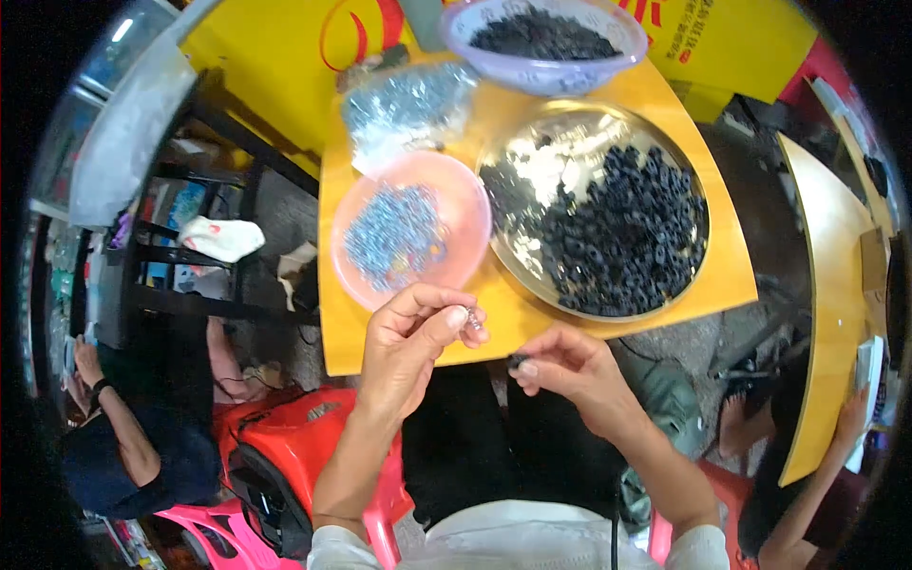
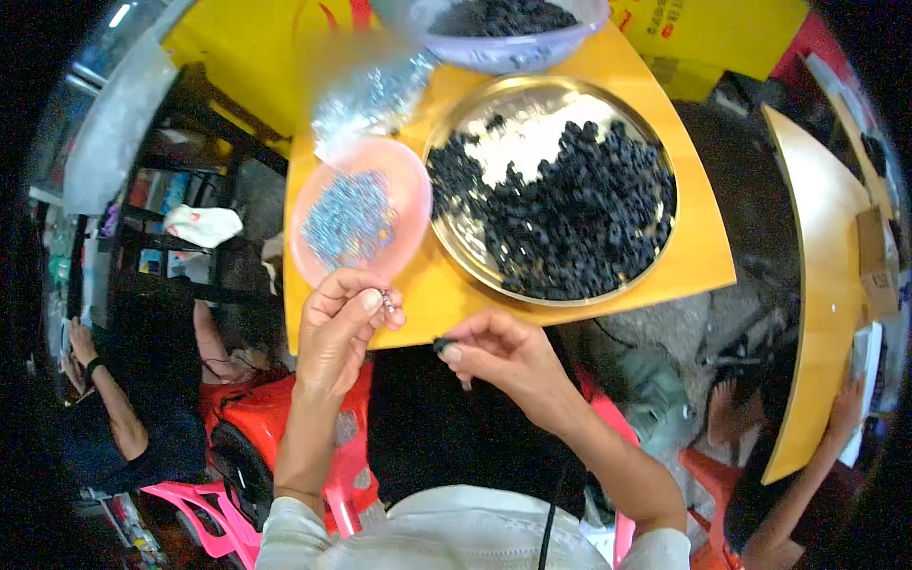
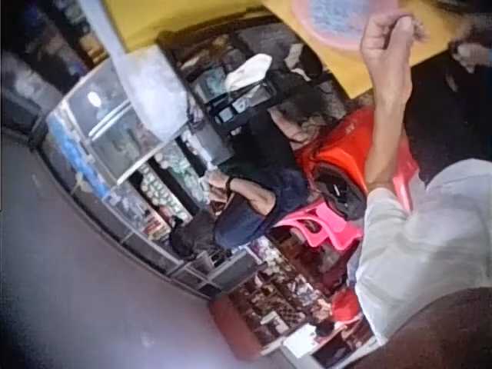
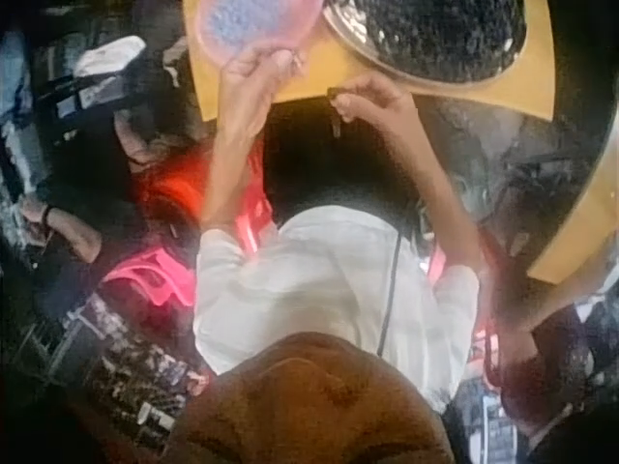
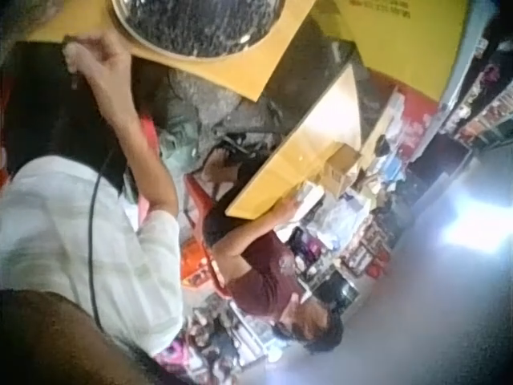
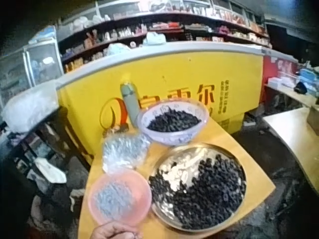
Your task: The person picks small metal pieces from a pink plate and black plastic components from a round tray, then assembles them together by hand.
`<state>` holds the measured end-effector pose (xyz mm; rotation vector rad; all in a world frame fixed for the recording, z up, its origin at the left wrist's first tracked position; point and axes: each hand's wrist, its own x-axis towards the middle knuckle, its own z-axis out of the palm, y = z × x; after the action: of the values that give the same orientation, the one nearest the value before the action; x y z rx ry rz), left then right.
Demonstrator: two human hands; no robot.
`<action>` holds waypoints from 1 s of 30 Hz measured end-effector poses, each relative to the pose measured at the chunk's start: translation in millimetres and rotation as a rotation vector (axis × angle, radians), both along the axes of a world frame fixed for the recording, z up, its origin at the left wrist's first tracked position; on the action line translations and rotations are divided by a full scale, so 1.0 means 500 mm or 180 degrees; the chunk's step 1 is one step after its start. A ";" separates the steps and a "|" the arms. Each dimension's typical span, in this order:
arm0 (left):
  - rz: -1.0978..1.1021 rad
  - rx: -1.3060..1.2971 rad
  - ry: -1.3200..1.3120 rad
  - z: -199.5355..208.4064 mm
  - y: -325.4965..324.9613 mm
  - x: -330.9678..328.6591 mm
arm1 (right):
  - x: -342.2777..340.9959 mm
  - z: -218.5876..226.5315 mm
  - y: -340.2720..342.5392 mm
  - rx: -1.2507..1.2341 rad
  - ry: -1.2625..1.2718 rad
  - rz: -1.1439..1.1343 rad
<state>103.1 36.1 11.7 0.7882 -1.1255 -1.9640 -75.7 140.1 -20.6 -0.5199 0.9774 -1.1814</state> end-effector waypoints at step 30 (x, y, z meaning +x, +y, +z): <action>0.0149 -0.2056 -0.0779 -0.036 0.075 0.000 | 0.018 0.007 0.014 -0.0376 -0.0211 -0.0110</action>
<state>103.1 73.8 -6.2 0.6933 -1.7411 -1.3493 -66.7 146.9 -17.1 -0.5558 0.8665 -1.2852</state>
